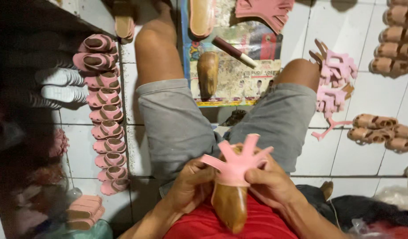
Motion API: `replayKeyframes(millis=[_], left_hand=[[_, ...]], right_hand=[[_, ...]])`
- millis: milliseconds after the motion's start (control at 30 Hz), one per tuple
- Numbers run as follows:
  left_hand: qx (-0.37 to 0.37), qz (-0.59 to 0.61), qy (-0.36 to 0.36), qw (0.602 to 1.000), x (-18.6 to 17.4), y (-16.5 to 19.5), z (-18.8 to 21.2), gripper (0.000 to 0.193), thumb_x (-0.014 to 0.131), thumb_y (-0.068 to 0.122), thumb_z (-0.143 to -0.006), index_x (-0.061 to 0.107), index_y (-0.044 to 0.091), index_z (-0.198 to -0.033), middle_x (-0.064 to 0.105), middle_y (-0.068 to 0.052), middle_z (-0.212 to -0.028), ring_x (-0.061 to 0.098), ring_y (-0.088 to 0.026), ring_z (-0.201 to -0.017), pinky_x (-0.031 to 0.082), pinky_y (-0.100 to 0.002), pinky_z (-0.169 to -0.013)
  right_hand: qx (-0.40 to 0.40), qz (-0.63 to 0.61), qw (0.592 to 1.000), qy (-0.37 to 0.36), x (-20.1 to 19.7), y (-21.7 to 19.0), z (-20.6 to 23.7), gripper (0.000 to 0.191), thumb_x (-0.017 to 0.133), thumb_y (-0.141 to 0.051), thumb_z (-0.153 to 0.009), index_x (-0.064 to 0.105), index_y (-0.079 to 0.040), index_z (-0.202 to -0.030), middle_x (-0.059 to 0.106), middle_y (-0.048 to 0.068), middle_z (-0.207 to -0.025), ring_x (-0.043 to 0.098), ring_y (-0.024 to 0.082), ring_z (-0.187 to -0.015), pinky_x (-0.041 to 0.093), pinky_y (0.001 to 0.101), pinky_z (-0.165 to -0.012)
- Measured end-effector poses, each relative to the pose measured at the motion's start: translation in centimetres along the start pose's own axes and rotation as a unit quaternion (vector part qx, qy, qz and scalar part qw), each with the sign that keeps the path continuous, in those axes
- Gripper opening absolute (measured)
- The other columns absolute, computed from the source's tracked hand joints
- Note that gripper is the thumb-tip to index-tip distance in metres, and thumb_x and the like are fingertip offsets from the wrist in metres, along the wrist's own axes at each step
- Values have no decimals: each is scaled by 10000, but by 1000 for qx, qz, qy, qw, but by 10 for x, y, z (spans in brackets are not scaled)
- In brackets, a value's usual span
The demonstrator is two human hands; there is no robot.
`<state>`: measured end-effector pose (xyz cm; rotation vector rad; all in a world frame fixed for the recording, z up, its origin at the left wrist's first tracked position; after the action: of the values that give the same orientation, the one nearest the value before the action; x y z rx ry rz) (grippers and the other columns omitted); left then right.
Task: The person assembles pink sandals by hand, attaching pink straps to brown soles. They use a cylindrical tool to press the straps into place and then use a lighter to heat and seal the edges. The process is repeated for multiple sandals.
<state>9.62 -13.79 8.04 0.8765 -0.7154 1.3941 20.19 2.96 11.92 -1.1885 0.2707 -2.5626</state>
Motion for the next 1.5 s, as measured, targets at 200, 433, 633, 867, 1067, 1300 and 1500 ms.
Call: replayKeyframes(millis=[200,433,633,867,1067,1300,1500], left_hand=[[7,-9,7,1000,14,13,-1,488,704,212,-950,559,-36,-1345,675,-133,-1270,664,-224,-1167,524,-387,-1024],[0,0,-46,999,4,8,4,361,706,207,-992,681,-92,-1193,734,-193,-1131,697,-261,-1041,526,-366,-898],[1,-85,-36,996,-1,-9,10,106,744,62,-982,717,-29,-1028,691,-64,-972,636,-123,-917,487,-272,-864],[17,-204,-29,978,9,-3,16,130,692,105,-978,714,-20,-1007,690,-34,-946,612,-79,-871,490,-251,-809],[13,-260,-3,966,26,-1,21,179,718,145,-987,724,-34,-998,671,-37,-884,579,-68,-770,464,-233,-677],[-198,-182,-176,947,23,7,-8,469,817,156,-906,576,14,-1283,695,-36,-1068,630,-109,-935,496,-247,-789],[-321,-236,-357,845,37,14,-42,531,826,102,-925,537,-107,-1318,667,-137,-1183,624,-215,-1099,510,-335,-1016]], right_hand=[[1,31,999,-38,29,-15,-9,678,839,-152,-786,547,89,-1347,663,175,-1195,653,249,-1085,514,400,-969],[27,1,999,-28,-5,3,-10,769,874,-104,-694,510,54,-1352,651,143,-1215,655,237,-1117,516,398,-971],[34,-101,988,-115,-63,33,18,743,923,-151,-754,538,67,-1350,584,197,-1276,612,329,-1198,479,478,-1066],[-16,-34,994,-102,-91,45,26,639,959,-259,-724,633,4,-1205,525,130,-1208,569,283,-1116,482,441,-948],[-97,117,978,-141,-78,25,33,571,941,-342,-794,711,41,-1150,554,181,-1148,560,320,-1078,451,446,-933],[-240,232,917,-217,-48,0,53,416,708,-372,-992,725,-3,-1185,638,176,-1114,597,322,-1011,456,503,-935],[-146,382,874,-261,-30,-24,62,420,718,-377,-980,810,28,-1041,689,142,-1019,636,349,-985,465,550,-954]])
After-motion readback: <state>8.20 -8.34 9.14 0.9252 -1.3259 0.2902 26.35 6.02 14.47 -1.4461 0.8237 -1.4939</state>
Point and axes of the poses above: each hand's wrist, its own z-axis away from the middle knuckle, its own x-axis out of the palm, y = z × x, the point moved 2 cm from there along -z, towards the middle knuckle
